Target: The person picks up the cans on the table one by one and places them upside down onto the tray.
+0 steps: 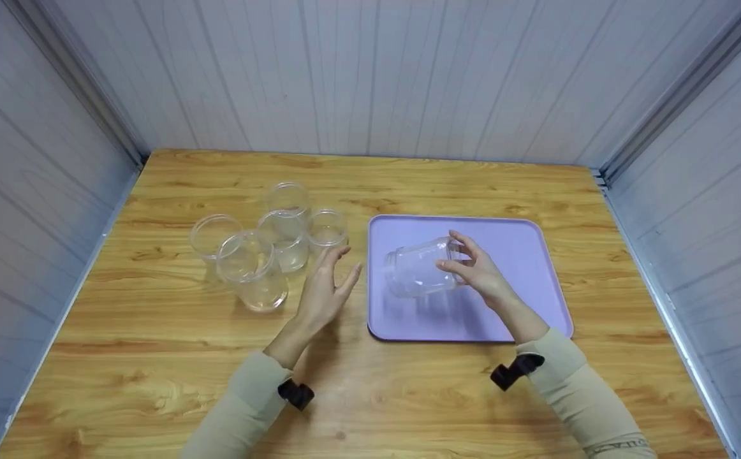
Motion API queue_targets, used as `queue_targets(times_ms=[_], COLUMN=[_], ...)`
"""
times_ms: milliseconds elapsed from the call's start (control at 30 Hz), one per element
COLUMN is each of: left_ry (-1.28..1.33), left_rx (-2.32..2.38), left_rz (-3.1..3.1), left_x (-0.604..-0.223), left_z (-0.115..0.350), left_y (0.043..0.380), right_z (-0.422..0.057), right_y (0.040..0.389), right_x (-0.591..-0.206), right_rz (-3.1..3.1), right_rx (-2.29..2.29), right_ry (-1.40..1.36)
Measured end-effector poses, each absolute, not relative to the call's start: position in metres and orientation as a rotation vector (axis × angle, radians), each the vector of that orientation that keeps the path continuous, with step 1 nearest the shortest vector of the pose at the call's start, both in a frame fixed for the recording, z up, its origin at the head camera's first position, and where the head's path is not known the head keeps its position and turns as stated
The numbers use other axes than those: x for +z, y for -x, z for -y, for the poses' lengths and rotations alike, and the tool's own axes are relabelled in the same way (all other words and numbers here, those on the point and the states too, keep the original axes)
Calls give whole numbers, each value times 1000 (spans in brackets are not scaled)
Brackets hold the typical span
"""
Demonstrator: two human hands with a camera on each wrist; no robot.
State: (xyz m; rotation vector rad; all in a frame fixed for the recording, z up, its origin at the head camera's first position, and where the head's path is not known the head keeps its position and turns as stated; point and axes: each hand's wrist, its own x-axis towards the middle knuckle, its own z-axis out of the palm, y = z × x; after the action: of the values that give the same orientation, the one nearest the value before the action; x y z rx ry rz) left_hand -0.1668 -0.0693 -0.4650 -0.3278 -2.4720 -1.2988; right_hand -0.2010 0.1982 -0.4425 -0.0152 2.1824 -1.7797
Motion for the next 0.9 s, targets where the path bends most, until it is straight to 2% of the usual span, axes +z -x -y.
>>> queue_targets(times_ms=[900], left_ry=[469], left_rx=[-785], left_rz=[2679], left_x=[-442], left_z=[101], left_y=[164], right_z=[-249], right_y=[223], right_x=[-427], right_rz=[-2832], right_rx=[-1014], right_ry=[199])
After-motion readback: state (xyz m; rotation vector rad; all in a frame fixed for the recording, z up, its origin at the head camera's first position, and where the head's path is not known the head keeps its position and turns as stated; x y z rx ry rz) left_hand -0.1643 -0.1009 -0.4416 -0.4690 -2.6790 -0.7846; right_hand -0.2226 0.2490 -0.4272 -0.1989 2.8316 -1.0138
